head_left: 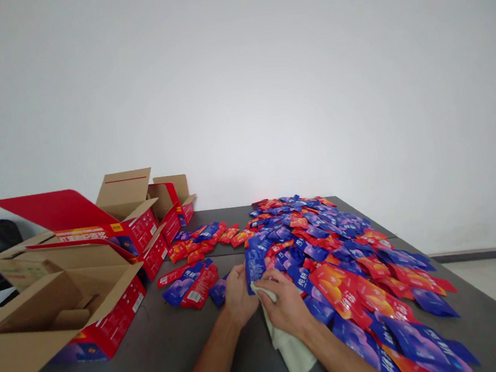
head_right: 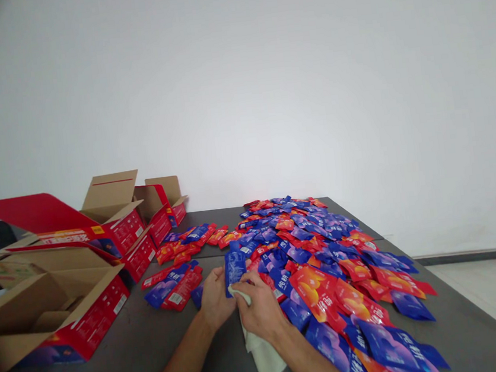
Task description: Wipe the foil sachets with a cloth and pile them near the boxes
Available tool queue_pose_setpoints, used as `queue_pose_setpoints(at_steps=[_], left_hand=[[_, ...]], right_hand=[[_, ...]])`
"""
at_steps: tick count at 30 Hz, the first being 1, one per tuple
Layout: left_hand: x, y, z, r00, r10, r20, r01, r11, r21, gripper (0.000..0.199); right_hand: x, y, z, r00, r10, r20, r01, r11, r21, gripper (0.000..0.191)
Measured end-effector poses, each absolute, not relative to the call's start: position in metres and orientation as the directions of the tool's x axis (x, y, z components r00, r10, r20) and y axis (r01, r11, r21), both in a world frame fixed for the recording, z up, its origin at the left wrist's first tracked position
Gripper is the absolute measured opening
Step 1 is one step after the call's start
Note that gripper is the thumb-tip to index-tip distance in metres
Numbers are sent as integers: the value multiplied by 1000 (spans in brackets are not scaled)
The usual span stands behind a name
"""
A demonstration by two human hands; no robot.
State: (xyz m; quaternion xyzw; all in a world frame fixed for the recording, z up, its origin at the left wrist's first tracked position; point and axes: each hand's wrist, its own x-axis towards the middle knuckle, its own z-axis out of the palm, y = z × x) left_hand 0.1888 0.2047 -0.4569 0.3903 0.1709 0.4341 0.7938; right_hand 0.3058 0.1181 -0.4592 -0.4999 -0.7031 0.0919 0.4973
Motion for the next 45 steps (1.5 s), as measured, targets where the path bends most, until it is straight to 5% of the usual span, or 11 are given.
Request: queue_pose_setpoints(at_steps=[6,14,22,36,41,45], left_hand=[[192,201,-461,593,804,42,-597,403,694,59],[186,204,-461,370,929,9,-602,233,764,39],[191,193,-453,507,858,82,-571,264,777,34],[200,179,-461,673,739,-22,-417,404,814,47],[204,183,-464,634,770,77,-488,320,812,42],[200,196,-472,481,868,120,-397,94,913,39]], right_hand=[[315,125,-461,117,762,637,634,437,-639,25],[332,128,-452,312,646,696,673,367,-642,24],[312,126,-466,31,765,643,666,464,-584,25],[346,136,-462,317,652,689,733,293,-614,26],[339,137,-468,232,702,673,709,352,-611,25],[331,135,-473,112,775,622,695,386,-606,26]])
